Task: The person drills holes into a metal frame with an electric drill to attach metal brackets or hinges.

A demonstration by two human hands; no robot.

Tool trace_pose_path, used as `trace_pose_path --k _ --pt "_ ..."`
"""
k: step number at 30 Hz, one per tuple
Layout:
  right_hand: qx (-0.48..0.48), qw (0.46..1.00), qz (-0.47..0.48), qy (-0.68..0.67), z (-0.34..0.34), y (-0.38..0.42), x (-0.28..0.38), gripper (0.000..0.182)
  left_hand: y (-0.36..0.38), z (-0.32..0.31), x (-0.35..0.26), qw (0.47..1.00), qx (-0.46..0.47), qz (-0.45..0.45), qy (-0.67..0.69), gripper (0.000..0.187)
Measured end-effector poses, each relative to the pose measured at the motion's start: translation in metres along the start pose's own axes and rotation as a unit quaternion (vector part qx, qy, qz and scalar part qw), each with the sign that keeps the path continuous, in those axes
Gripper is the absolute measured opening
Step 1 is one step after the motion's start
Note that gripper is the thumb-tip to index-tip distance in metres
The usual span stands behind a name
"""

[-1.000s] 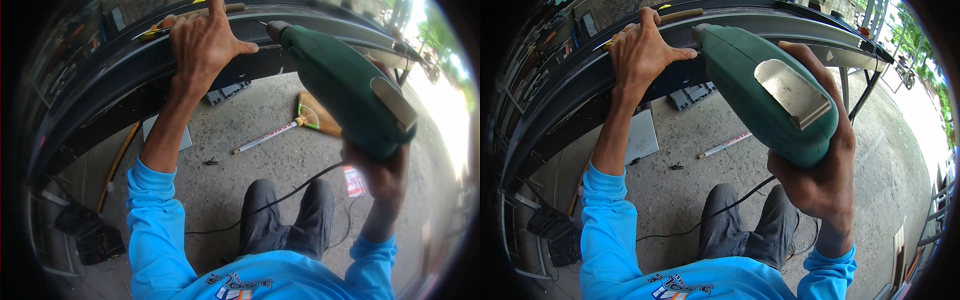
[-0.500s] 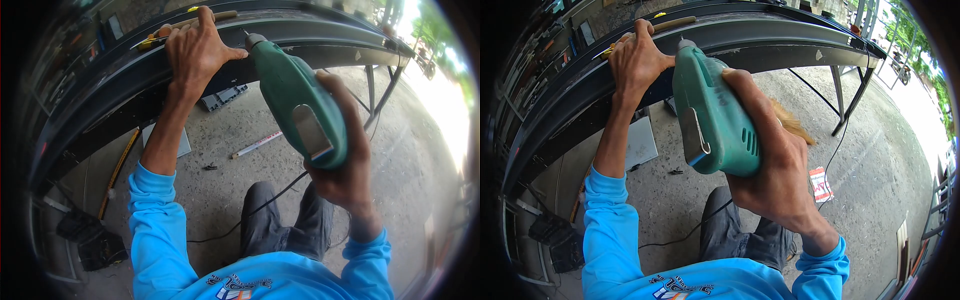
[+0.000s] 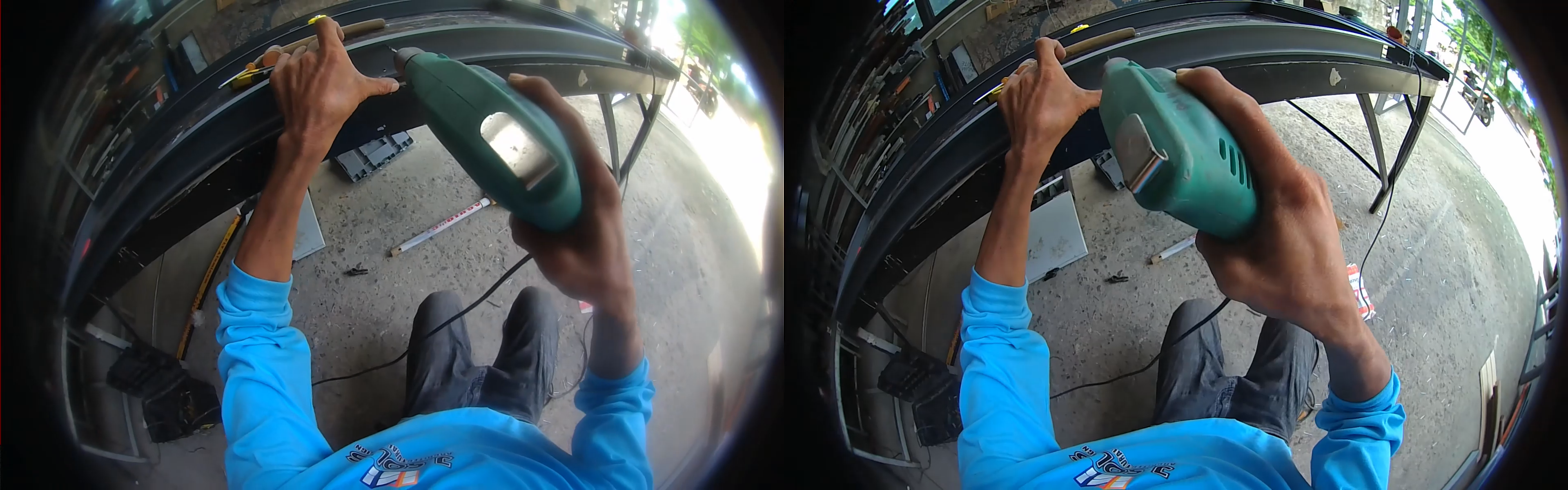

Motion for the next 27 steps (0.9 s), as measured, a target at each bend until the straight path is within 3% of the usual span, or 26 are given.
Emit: trace_pose_path --k 4,10,11,15,18,20,23,27 --pt "0.037 0.997 0.019 0.057 -0.009 0.000 0.010 0.084 -0.004 0.000 0.000 1.000 0.001 0.001 -0.011 0.078" --pt "-0.032 0.998 -0.021 -0.039 0.004 0.003 -0.004 0.081 -0.003 -0.001 0.000 1.000 0.009 -0.006 0.000 0.079" --pt "-0.026 0.999 0.015 -0.041 0.001 0.005 -0.005 0.081 -0.004 -0.002 0.000 1.000 0.008 -0.006 0.001 0.079" --pt "0.049 0.995 0.028 0.087 -0.014 0.008 0.001 0.082 -0.002 0.001 0.000 1.000 0.019 0.012 -0.005 0.076" --pt "-0.029 0.999 -0.011 -0.030 0.000 0.000 0.000 0.083 -0.002 -0.003 0.001 1.000 0.020 0.014 -0.005 0.075" --pt "-0.029 0.996 -0.051 -0.062 0.004 -0.001 -0.003 0.084 -0.001 -0.001 0.002 1.000 0.007 0.004 -0.003 0.076" --pt "0.020 0.999 -0.011 0.025 -0.005 0.001 0.005 0.086 -0.004 0.004 -0.002 1.000 -0.008 -0.001 0.004 0.076" --pt "0.033 0.999 0.000 0.041 -0.004 -0.001 0.003 0.083 -0.004 0.001 0.000 1.000 0.006 0.007 -0.001 0.075"
Point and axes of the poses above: each hand's wrist, its own y-axis away from the middle knuckle, its own z-axis out of the back of the hand, x = y × z, the point moved 10 cm from there along -y, towards the middle knuckle, and after that the axes turned 8 degrees about z, right-handed, at the moved point
